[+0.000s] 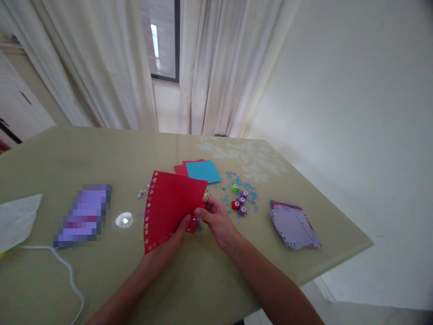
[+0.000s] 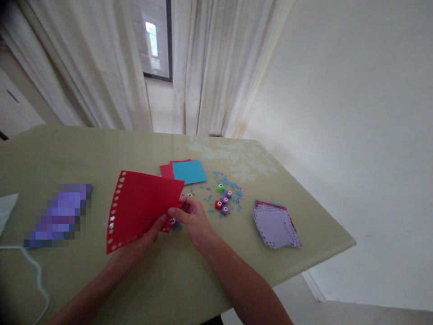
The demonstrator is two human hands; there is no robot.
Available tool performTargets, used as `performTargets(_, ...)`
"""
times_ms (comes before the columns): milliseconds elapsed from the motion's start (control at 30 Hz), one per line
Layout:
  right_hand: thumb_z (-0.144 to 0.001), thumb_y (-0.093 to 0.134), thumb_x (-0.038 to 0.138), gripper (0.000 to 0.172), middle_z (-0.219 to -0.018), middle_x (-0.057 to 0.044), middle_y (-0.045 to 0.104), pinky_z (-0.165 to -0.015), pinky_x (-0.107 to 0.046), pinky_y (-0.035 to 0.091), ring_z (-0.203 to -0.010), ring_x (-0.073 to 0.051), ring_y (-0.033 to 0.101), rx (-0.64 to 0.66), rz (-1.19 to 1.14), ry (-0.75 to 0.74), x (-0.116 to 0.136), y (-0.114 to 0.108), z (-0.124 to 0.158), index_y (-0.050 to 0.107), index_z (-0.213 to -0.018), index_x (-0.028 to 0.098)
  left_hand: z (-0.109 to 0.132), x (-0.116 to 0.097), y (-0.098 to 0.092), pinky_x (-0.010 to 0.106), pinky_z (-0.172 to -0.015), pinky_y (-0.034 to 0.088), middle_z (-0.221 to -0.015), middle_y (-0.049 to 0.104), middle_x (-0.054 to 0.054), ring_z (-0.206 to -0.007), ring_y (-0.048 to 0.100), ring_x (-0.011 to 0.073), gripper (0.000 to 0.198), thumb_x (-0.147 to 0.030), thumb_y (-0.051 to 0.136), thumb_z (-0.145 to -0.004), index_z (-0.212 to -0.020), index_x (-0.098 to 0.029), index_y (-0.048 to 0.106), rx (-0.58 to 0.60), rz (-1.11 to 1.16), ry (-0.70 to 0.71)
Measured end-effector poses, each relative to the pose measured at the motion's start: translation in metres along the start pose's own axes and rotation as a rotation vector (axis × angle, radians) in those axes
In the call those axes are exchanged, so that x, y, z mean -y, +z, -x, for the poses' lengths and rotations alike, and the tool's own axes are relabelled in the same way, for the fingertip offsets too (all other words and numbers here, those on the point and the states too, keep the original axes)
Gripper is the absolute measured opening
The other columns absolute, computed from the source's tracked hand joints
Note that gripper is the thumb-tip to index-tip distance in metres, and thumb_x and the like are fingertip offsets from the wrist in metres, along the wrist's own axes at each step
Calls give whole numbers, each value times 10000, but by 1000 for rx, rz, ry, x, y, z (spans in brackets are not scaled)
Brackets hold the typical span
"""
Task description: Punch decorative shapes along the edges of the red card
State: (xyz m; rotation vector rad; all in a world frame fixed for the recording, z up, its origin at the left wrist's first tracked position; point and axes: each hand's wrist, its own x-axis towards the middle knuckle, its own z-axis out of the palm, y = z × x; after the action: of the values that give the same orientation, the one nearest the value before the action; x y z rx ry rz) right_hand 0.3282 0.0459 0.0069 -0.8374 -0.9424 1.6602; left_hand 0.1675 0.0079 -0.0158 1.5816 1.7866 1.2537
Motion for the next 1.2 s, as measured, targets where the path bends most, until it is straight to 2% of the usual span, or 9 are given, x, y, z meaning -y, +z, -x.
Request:
performTargets(267, -725, 919, 368, 422, -978, -23, 771, -840, -321, 554, -882, -187, 708, -18, 163, -77, 11, -12, -6, 712, -1069, 241, -6, -11, -16, 409, -659, 567, -576, 654, 14, -558, 657, 256, 471, -735, 649, -778, -712, -269, 671, -33, 53, -101)
performTargets(367, -818, 804, 325, 301, -987, -43, 742, -840, -351, 550, -870, -202, 676, -57, 642, -280, 30, -30, -8, 737, -1099, 239, -8, -14, -20, 409, -652, 535, -553, 625, -2, -517, 615, 238, 458, -706, 656, -779, -638, -273, 601, -23, 89, -149)
performTargets(433, -840, 722, 225, 326, -1072, -70, 716, -900, -382, 537, -921, -218, 660, -134, 1031, -415, 40, -43, -10, 746, -1165, 238, -8, -16, -20, 413, -671, 525, -547, 617, -5, -525, 610, 239, 459, -698, 671, -763, -605, -279, 570, -15, 116, -179)
performTargets(600, -832, 651, 94, 341, -1109, -117, 743, -1001, -412, 488, -1072, -279, 657, -226, 1578, -312, 40, -61, -13, 719, -1155, 179, -8, -16, -20, 414, -702, 513, -523, 600, -10, -518, 589, 234, 489, -707, 654, -768, -551, -288, 527, -1, 142, -209)
performTargets(767, -964, 655, 238, 176, -1101, -101, 774, -937, -342, 490, -1033, -244, 696, -118, 1550, -272, 34, -60, -17, 722, -1118, 188, -8, -16, -21, 407, -718, 502, -532, 604, -7, -536, 587, 230, 500, -719, 661, -751, -546, -280, 537, 7, 157, -266)
performTargets(867, -1061, 518, 313, 270, -1182, -116, 770, -995, -358, 463, -1117, -254, 681, -277, 1528, -298, 38, -64, -22, 724, -1182, 187, -7, -17, -22, 381, -663, 489, -518, 589, -2, -525, 572, 220, 532, -731, 648, -760, -520, -275, 514, 14, 177, -322)
performTargets(1000, -1027, 512, 244, 403, -1394, -164, 682, -1079, -461, 372, -1292, -340, 573, -570, 1772, -225, 43, -79, -26, 630, -1406, 181, -5, -15, -21, 341, -578, 465, -540, 581, -5, -523, 557, 202, 546, -756, 637, -774, -559, -266, 528, 15, 256, -374)
performTargets(1100, -981, 558, 203, 448, -1389, -154, 692, -1075, -475, 339, -1283, -341, 574, -572, 1871, -95, 44, -86, -27, 623, -1423, 214, -5, -12, -19, 331, -548, 458, -539, 566, -15, -513, 542, 194, 546, -773, 640, -773, -608, -262, 544, 29, 288, -380)
performTargets(1200, -980, 580, 193, 354, -1322, -131, 729, -1071, -467, 323, -1260, -324, 587, -523, 1896, -71, 44, -88, -28, 704, -1308, 238, -5, -12, -18, 333, -566, 468, -528, 551, -26, -514, 538, 190, 527, -745, 656, -786, -615, -263, 529, 29, 267, -335)
